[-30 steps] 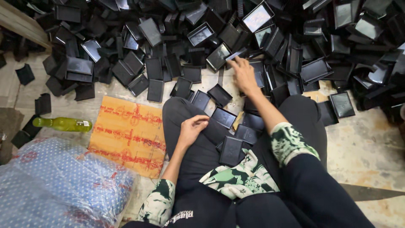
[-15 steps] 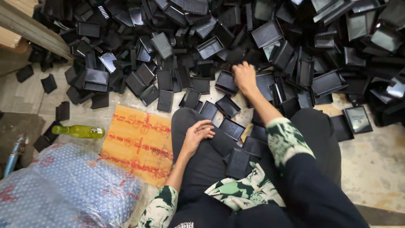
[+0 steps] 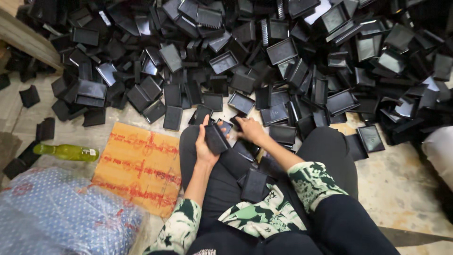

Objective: The person sits on the floor among large piles of black plastic boxes, picks up lids and bases, snaps them together one at a time, and sets the closed boxes onto stacks beside them.

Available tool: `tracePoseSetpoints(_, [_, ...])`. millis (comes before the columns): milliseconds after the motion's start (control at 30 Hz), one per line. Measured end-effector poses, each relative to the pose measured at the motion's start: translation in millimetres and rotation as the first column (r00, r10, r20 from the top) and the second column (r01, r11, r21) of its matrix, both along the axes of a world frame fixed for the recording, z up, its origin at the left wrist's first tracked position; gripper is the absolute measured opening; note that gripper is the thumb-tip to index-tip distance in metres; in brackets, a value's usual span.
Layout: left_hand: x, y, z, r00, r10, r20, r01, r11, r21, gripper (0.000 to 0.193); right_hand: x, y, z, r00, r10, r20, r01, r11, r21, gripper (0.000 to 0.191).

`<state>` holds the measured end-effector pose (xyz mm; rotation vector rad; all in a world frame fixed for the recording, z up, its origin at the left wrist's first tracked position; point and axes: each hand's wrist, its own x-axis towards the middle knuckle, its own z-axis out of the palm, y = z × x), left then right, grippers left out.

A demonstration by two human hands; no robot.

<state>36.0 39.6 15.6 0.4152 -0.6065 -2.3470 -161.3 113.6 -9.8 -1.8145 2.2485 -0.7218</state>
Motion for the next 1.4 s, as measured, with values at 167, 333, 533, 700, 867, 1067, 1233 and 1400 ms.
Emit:
tracePoseSetpoints(167, [12,1,9,0.998,-0.006,0.069,-0.003,0.992,0.127,0.072,-15,-8,10,0.979,-0.194,0.060,0.179,0.963,0.204,0.051])
tracePoseSetpoints(333, [5,-3,1,0.992,-0.021,0.125,0.010,0.996,0.093,0.068,-18,1,40,0.463,-0.142,0.875,0.154,0.985,0.078,0.063])
tracePoseSetpoints(533, [-6,7,2,0.994,-0.085,0.062,0.076,0.987,0.141,0.062,32,36,43,0.853,-0.105,0.510,0.196,0.972,-0.128,0.081])
tracePoseSetpoints(700, [-4,17,17,0.996,-0.070,0.063,0.053,0.970,0.237,0.064,50,36,67,0.821,-0.135,0.554,0.147,0.989,0.023,0.091])
tracePoseSetpoints(867, [-7,8,7,0.996,0.036,0.087,-0.046,0.993,0.113,0.050,68,36,100,0.817,-0.086,0.571,0.176,0.979,-0.103,0.072])
tracePoseSetpoints(1067, [-21,8,-15,0.962,0.198,0.190,-0.192,0.980,-0.051,0.042,93,43,117,0.814,-0.141,0.564,0.119,0.990,0.075,0.065])
tracePoseSetpoints(1233, [-28,16,-15,0.922,0.280,0.268,-0.255,0.959,-0.126,0.043,98,41,108,0.856,-0.072,0.511,0.125,0.990,-0.068,0.063])
tracePoseSetpoints(1400, [-29,19,-13,0.876,0.341,0.340,-0.301,0.939,-0.165,0.045,100,36,90,0.875,0.046,0.483,0.010,0.994,-0.113,0.065])
